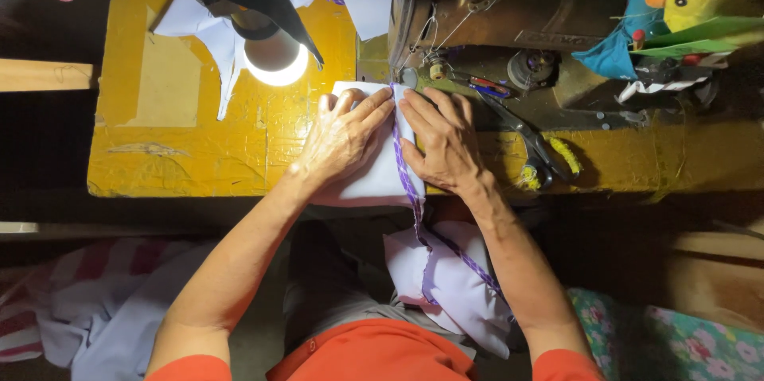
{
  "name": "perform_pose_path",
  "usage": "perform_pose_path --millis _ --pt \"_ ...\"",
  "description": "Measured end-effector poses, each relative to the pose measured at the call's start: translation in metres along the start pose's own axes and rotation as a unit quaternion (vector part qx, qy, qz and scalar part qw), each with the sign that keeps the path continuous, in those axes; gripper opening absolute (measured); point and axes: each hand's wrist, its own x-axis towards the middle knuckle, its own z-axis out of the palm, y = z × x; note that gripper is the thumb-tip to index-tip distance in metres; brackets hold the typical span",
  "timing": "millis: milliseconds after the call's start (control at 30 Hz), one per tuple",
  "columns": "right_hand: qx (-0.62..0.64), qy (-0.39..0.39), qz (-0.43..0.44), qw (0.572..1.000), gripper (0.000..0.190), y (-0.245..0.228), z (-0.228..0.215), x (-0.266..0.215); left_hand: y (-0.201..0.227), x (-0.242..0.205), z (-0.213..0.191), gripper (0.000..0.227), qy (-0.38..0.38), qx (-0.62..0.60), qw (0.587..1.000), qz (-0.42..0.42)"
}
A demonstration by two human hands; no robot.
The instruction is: Folding and aligning the edges of a fabric piece on a sewing table
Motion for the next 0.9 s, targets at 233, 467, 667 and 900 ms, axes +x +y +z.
perform_pose_path --millis 233,467,667,900 --pt "-0.002 -0.001 0.001 1.000 0.054 -0.003 -0.005 0.002 0.002 0.000 -0.002 0.040 0.005 -0.001 1.000 -0.008" --pt "0.025 0.009 -0.002 1.000 0.055 0.007 0.007 0.000 0.002 0.000 -0.001 0.037 0.006 -0.005 1.000 -0.013" --pt "0.017 0.000 -0.014 1.000 0.053 -0.001 -0.005 0.005 0.003 0.001 -0.001 0.036 -0.002 -0.006 1.000 -0.017" --pt "0.008 0.018 -0.011 1.000 0.053 0.004 0.007 0.002 0.002 0.000 0.000 0.037 -0.001 0.001 1.000 -0.013"
